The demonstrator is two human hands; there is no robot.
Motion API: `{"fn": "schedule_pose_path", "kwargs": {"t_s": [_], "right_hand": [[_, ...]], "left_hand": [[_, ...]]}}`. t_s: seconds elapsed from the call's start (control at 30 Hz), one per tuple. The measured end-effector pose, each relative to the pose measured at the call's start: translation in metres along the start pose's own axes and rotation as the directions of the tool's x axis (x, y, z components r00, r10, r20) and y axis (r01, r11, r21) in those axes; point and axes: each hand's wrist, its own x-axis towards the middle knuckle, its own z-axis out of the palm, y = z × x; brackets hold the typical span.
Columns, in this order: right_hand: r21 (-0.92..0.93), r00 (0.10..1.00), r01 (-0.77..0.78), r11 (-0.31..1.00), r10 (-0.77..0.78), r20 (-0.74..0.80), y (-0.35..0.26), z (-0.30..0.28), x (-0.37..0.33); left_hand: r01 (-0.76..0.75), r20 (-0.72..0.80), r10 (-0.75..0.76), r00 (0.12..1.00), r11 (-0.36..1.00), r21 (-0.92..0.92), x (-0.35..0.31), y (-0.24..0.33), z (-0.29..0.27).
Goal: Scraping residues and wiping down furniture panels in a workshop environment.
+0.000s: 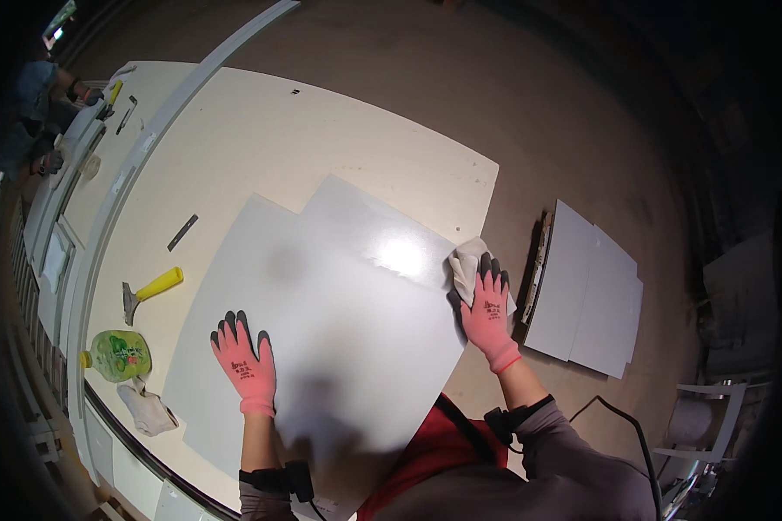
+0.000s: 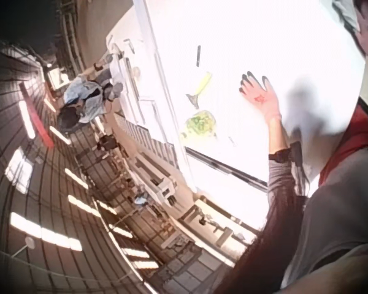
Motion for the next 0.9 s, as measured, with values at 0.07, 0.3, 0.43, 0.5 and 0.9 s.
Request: {"fn": "schedule_pose_path", "kwargs": {"t_s": [0.07,0.3,0.43,0.5,0.9], "right_hand": [[-0.013,1.0,0.012,1.0,-0.012,0.013,-0.011,0.003,-0.008],[-0.123,0.918,0.39,0.913,-0.395,-0.021,-0.141,0.006,0.073],[-0.161,0.874,0.44,0.883,-0.463,-0.151,-0.218,0.016,0.108],[-0.191,0.793,0.574,0.796,-0.599,-0.112,-0.252,0.027,0.072],[0.044,-0.112,0.993,-0.108,-0.989,0.1,-0.512,0.1,-0.274]], "left_hand": [[0.018,-0.057,-0.019,0.998,1.0,-0.01,-0.011,-0.02,0.004],[0.139,-0.239,-0.226,0.944,0.933,-0.331,-0.144,-0.097,-0.025],[0.404,-0.24,-0.513,0.824,0.829,-0.386,-0.276,-0.128,-0.057],[0.541,-0.189,-0.671,0.717,0.706,-0.457,-0.333,-0.124,-0.074],[0.632,0.53,-0.833,0.16,-0.326,-0.703,-0.487,-0.067,-0.068]]}}
